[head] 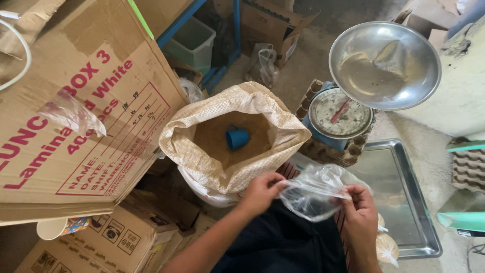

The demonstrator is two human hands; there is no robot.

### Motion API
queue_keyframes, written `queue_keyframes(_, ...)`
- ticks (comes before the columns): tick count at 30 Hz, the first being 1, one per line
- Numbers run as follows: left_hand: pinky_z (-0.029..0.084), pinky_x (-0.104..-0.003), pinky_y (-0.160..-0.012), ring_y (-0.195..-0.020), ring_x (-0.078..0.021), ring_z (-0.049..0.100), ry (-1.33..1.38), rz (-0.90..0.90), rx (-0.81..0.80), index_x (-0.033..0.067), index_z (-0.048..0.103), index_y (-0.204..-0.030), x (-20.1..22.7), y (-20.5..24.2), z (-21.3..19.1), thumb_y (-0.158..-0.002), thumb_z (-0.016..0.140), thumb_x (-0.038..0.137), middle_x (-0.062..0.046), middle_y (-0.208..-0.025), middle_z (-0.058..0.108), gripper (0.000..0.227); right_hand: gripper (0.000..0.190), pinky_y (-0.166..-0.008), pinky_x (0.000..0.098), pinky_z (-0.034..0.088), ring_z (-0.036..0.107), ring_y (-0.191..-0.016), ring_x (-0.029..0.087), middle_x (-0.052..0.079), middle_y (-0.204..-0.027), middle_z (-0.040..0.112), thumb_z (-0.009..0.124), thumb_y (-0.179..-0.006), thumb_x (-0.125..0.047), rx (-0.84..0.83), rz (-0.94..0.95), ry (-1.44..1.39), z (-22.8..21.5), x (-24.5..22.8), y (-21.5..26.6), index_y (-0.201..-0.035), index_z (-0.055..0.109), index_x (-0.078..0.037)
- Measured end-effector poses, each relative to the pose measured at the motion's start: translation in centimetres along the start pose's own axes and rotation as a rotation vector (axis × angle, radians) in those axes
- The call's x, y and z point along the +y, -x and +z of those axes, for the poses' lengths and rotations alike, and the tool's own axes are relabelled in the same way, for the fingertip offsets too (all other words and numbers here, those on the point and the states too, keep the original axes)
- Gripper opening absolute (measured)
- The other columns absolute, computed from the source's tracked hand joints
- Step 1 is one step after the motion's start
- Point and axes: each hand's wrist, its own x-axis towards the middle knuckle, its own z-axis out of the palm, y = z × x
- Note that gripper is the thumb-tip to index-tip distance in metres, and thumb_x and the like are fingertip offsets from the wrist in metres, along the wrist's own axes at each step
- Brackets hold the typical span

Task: The person scoops brown sugar from a large sack into plastic bags using a blue scoop, weighs each bag on a mechanical scale, and ties the bags closed.

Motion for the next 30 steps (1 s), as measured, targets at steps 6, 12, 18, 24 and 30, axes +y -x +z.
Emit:
queue_keyframes(6, 0.059, -0.036, -0.082, -0.081, -0.0181, 0.067, 1.246, -0.35, -0.331, 0.0031, 0.062, -0.116, -3.6, -0.2, -2.6, -0.112, 0.052, 0.024, -0.007, -0.088, 0.067, 0.023, 0.018, -0.076, 0.0317, 0.047, 0.058, -0.083, 0.017, 0.013, -0.097, 0.068, 0.062, -0.101, -0.005, -0.24, 0.247, 0.181, -1.4, 2.2, -1.1, -0.116, 0.069, 0.004)
queue_keyframes(12, 0.048, -0.029, -0.072, -0.079, -0.0103, 0.053, 0.154, 0.086, -0.391, 0.0088, 0.064, -0.121, -2.9, 1.2, -4.6, -0.105, 0.061, 0.017, 0.001, -0.091, 0.055, 0.018, 0.025, -0.088, 0.036, 0.051, 0.064, -0.092, 0.018, 0.01, -0.101, 0.067, 0.058, -0.105, -0.021, -0.454, 0.343, -0.774, 0.7, 1.9, -2.5, -0.118, 0.061, 0.0)
queue_keyframes(18, 0.046, -0.024, -0.056, -0.064, -0.0078, 0.055, 0.785, -0.019, 0.131, 0.01, 0.072, -0.113, 0.5, 2.0, -10.8, -0.105, 0.054, 0.029, 0.003, -0.082, 0.063, 0.027, 0.026, -0.071, 0.0372, 0.049, 0.06, -0.081, 0.02, 0.011, -0.097, 0.07, 0.061, -0.097, -0.016, -0.591, 0.357, 0.391, 8.9, 3.3, -8.1, -0.116, 0.072, -0.004)
queue_keyframes(24, 0.04, -0.024, -0.064, -0.071, -0.0054, 0.048, 0.84, 0.302, 0.742, 0.0019, 0.069, -0.12, 1.9, 3.6, -16.0, -0.107, 0.052, 0.027, 0.005, -0.082, 0.053, 0.033, 0.029, -0.094, 0.0455, 0.052, 0.067, -0.11, 0.037, 0.018, -0.121, 0.072, 0.057, -0.1, -0.026, -0.873, -0.292, 1.1, 23.2, 13.9, -18.1, -0.12, 0.071, -0.011)
queue_keyframes(30, 0.023, -0.023, -0.052, -0.06, -0.0038, 0.029, 0.906, 0.351, 0.816, 0.0016, 0.07, -0.121, 0.6, 4.3, -17.9, -0.107, 0.053, 0.027, 0.009, -0.07, 0.035, 0.033, 0.038, -0.103, 0.0454, 0.053, 0.069, -0.12, 0.034, 0.017, -0.13, 0.072, 0.046, -0.103, -0.024, -0.968, -0.224, 1.503, 30.6, 24.1, -23.4, -0.131, 0.069, -0.01)
